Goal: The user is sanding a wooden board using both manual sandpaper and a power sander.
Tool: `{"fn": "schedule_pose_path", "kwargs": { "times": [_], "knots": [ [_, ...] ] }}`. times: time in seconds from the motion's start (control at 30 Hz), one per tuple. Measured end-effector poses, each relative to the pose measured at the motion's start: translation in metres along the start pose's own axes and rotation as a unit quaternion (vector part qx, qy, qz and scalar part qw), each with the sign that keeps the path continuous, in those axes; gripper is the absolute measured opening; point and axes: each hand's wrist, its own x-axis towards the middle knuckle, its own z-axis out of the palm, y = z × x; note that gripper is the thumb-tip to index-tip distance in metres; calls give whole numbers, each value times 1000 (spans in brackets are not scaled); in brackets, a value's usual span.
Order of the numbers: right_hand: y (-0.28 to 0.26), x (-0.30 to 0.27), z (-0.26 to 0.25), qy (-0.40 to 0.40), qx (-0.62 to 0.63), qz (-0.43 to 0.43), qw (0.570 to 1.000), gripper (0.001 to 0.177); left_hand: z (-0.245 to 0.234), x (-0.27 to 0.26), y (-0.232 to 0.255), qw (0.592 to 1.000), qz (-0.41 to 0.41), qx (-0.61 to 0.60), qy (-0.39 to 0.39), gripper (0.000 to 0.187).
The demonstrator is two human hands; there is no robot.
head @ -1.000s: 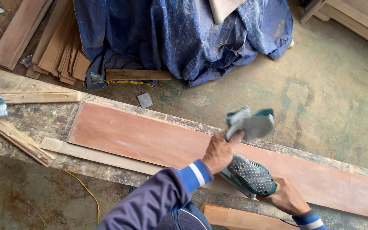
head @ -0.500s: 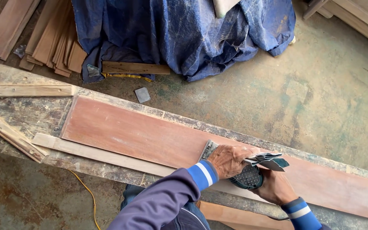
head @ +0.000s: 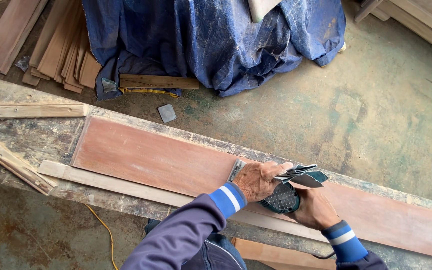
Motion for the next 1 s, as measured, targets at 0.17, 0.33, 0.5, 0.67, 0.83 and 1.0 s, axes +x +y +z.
{"fn": "schedule_pose_path", "kwargs": {
  "times": [0.17, 0.33, 0.5, 0.67, 0.83, 1.0],
  "knots": [
    [-14, 14, 1, -20, -6, -5, 1000, 69, -13, -4, -13, 999, 11, -2, 30, 47],
    [-34, 26, 2, -11, 14, -40, 999, 76, -26, -15, -26, 997, 20, -5, 68, 47],
    [-45, 29, 7, 14, 21, -86, 996, 68, -41, -21, -27, 998, 5, 0, 69, 48],
    [-47, 25, 5, 1, 27, -74, 997, 69, -41, -24, -23, 997, -4, 11, 73, 46],
    [-23, 9, 8, 49, 29, -136, 989, 68, -22, -25, -2, 999, -11, 23, 43, 45],
    [29, -20, 21, -11, -9, -36, 999, 66, 16, -34, 25, 997, -8, 12, 72, 32]
  ]
}}
